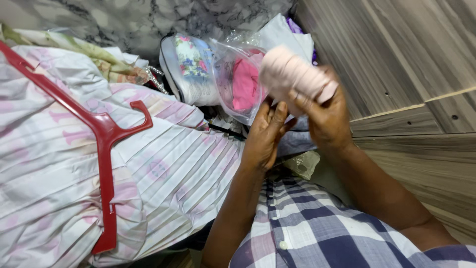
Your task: The person organizes clothing by packing small garments into a plastic bag, then unfolding, folding, and arranging shirts and other fabrics by hand.
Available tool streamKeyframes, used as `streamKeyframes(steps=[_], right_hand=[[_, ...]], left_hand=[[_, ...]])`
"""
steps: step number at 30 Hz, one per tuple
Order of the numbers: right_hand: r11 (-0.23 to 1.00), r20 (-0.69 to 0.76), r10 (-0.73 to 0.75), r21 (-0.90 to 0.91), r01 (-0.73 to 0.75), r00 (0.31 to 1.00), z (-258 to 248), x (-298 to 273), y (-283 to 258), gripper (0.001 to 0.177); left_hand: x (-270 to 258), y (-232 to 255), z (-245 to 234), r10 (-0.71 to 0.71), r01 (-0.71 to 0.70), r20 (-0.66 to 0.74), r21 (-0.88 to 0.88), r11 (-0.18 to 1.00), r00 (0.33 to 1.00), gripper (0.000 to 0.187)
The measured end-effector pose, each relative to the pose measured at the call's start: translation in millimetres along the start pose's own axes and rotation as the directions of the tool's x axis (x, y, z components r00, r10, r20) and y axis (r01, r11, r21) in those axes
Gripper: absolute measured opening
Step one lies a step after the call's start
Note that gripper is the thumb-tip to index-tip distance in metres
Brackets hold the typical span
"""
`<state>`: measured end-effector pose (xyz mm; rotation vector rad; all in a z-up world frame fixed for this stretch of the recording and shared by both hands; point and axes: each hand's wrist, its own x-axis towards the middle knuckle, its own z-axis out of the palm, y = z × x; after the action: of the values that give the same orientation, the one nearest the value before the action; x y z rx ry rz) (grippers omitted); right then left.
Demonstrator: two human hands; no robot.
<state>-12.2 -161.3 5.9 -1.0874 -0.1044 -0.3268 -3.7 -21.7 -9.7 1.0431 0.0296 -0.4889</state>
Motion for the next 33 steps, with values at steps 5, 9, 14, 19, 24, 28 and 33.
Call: streamKeyframes(steps=[5, 9, 14, 19, 24, 28, 33], right_hand=[[0.848, -0.013, 0.398, 0.387, -0.362, 0.917, 8, -24, 11, 0.033], [0.949, -0.031, 0.307, -0.060, -0.308, 0.951, -3, -21, 1, 0.042], [0.892, 0.225, 0.257, -0.430, -0.141, 0.940, -32, -9, -9, 0.059], [0.871, 0.281, 0.485, -0.237, -0.429, 0.828, -47, -6, 12, 0.045], [0.883, 0.087, 0.203, -0.446, -0.144, 0.975, -18, 24, -4, 0.034], [0.630, 0.088, 0.184, -0.775, -0.049, 0.979, 29, 52, 8, 0.047], [0.650, 0.075, 0.308, -0.745, -0.152, 0.949, 40, 71, 88, 0.044]], left_hand=[[-1, -14, -10, 0.187, -0.186, -0.032, -0.360, 0.914, 0.982, 0.041], [-2, -17, -13, 0.185, -0.213, -0.115, -0.319, 0.924, 0.976, 0.041], [-8, -3, -35, 0.128, -0.131, 0.118, 0.021, 0.991, 0.985, 0.052], [-11, 26, -38, 0.325, -0.322, 0.083, 0.494, 0.807, 0.942, 0.050], [-1, 55, -63, 0.694, -0.156, -0.058, 0.958, 0.241, 0.718, 0.031], [39, 40, -88, 0.597, -0.021, -0.053, 0.993, 0.116, 0.800, 0.034], [48, 20, -99, 0.596, -0.025, -0.113, 0.975, 0.219, 0.795, 0.060]])
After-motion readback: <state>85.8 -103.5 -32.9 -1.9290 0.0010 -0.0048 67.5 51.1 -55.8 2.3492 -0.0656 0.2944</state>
